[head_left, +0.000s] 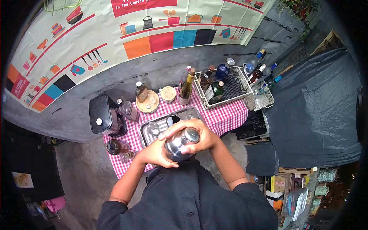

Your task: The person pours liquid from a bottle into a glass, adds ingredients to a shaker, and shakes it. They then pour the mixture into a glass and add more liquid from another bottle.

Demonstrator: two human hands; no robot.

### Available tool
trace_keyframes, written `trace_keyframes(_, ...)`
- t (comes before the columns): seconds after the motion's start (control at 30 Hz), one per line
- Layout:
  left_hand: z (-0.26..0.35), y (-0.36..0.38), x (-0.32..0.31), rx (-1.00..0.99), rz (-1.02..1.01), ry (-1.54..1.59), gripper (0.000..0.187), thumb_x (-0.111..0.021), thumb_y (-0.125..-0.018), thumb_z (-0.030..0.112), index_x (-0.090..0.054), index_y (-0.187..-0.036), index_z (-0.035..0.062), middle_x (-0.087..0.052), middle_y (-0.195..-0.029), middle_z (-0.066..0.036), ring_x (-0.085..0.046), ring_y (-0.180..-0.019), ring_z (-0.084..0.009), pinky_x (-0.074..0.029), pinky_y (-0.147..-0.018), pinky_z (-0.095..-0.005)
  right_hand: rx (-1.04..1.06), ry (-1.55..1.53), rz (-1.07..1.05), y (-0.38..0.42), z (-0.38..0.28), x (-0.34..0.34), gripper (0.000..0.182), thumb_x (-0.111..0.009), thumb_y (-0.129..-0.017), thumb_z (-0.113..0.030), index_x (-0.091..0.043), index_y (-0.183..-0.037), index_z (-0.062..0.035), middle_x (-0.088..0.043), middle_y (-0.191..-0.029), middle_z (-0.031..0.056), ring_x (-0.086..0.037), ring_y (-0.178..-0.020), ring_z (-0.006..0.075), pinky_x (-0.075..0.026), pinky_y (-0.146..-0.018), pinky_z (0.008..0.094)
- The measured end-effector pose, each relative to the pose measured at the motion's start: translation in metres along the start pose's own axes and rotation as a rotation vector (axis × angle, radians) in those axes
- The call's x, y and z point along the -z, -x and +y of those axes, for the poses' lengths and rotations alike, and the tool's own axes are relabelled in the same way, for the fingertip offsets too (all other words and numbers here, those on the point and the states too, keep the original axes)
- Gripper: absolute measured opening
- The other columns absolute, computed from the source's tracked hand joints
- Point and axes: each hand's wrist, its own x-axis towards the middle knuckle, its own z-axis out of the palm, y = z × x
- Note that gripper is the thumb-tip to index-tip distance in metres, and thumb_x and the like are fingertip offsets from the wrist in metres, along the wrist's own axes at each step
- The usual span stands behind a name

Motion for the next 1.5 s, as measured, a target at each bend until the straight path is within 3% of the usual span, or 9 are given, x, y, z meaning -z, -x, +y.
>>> trace_keyframes(0.27,-0.01,0.004,-0.007,-0.017,0.246,-0.246,0.081,-0.087,-0.055,0.017,-0.056,-0.128,0.0001,-0.06,-0.128,-0.014,-0.058,-0.117,-0.0243,-0.045,-0.102,-0.036,0.138,-0.054,0.09,-0.005,0.029,-0.006,0.026,-0.073,-0.076,-0.016,-0.068,-0.095,-0.0002,-0.068,-0.116,0.0201,-0.059,-0.119,0.035,-0.04,-0.108,0.0491)
trace_keyframes(0.47,-0.026,0.007,-0.003,-0.01,0.407,-0.211,0.083,-0.085,-0.056,0.013,-0.05,-0.13,0.0002,-0.06,-0.124,-0.012,-0.058,-0.116,-0.0221,-0.045,-0.101,-0.0354,0.059,-0.139,0.23,-0.002,0.049,-0.016,0.047,-0.079,-0.077,-0.021,-0.057,-0.113,-0.0005,-0.064,-0.12,0.0216,-0.059,-0.118,0.0327,-0.046,-0.102,0.0472)
trace_keyframes(0.67,-0.045,0.012,-0.007,-0.075,0.577,-0.185,0.084,-0.089,-0.064,0.024,-0.033,-0.124,0.0042,-0.054,-0.118,-0.016,-0.057,-0.115,-0.0285,-0.048,-0.094,-0.0391,0.158,0.683,0.395,-0.001,0.033,-0.027,0.081,-0.088,-0.069,-0.024,-0.04,-0.131,-0.0075,-0.05,-0.131,0.0162,-0.048,-0.125,0.0274,-0.042,-0.103,0.0423)
trace_keyframes(0.87,0.024,-0.005,-0.019,0.249,0.723,-0.659,0.079,-0.09,-0.062,0.03,-0.044,-0.119,0.0002,-0.058,-0.109,-0.021,-0.064,-0.101,-0.0345,-0.052,-0.085,-0.0413,-0.023,-0.722,0.863,0.009,0.109,-0.038,0.085,-0.076,-0.08,-0.012,-0.022,-0.145,-0.0185,-0.046,-0.124,0.0068,-0.049,-0.116,0.0197,-0.044,-0.103,0.038)
trace_keyframes(0.97,0.014,-0.012,-0.015,0.206,0.656,-0.704,0.081,-0.09,-0.064,0.03,-0.046,-0.125,-0.0007,-0.058,-0.114,-0.021,-0.063,-0.107,-0.0336,-0.051,-0.09,-0.0408,-0.073,-0.871,0.946,0.013,0.117,-0.041,0.084,-0.075,-0.082,-0.011,-0.021,-0.146,-0.0164,-0.045,-0.125,0.0073,-0.05,-0.116,0.0197,-0.045,-0.101,0.0376)
trace_keyframes(1.2,-0.077,-0.014,-0.029,-0.036,0.566,0.184,0.078,-0.082,-0.072,0.009,-0.04,-0.138,0.0032,-0.052,-0.134,-0.014,-0.055,-0.122,-0.0227,-0.046,-0.101,-0.0385,0.168,0.927,0.312,0.009,0.045,-0.03,0.068,-0.084,-0.072,-0.018,-0.048,-0.13,-0.0159,-0.047,-0.134,0.0161,-0.053,-0.121,0.0321,-0.047,-0.099,0.0424)
trace_keyframes(1.23,-0.083,-0.014,-0.021,-0.172,0.455,-0.278,0.079,-0.08,-0.073,0.006,-0.038,-0.139,0.0027,-0.052,-0.135,-0.015,-0.056,-0.12,-0.0234,-0.046,-0.101,-0.0386,0.201,0.99,0.268,0.006,0.04,-0.033,0.068,-0.084,-0.072,-0.017,-0.047,-0.129,-0.0154,-0.046,-0.135,0.017,-0.052,-0.122,0.0331,-0.047,-0.099,0.0431)
trace_keyframes(1.3,-0.08,-0.018,-0.023,-0.134,0.535,-0.136,0.087,-0.083,-0.072,0.011,-0.031,-0.141,0.0018,-0.054,-0.131,-0.018,-0.057,-0.12,-0.0257,-0.047,-0.101,-0.0396,0.235,1.057,0.23,0.006,0.041,-0.032,0.068,-0.084,-0.072,-0.015,-0.046,-0.129,-0.0148,-0.045,-0.136,0.0179,-0.051,-0.123,0.0342,-0.046,-0.099,0.0438)
trace_keyframes(1.5,-0.021,-0.008,-0.022,0.105,0.632,-0.459,0.088,-0.089,-0.07,0.024,-0.036,-0.136,-0.0004,-0.053,-0.123,-0.021,-0.055,-0.117,-0.0311,-0.046,-0.099,-0.0411,0.079,-0.346,0.873,0.021,0.106,-0.023,0.073,-0.071,-0.083,-0.004,-0.026,-0.14,-0.0142,-0.047,-0.127,0.0099,-0.054,-0.115,0.0218,-0.048,-0.099,0.0384)
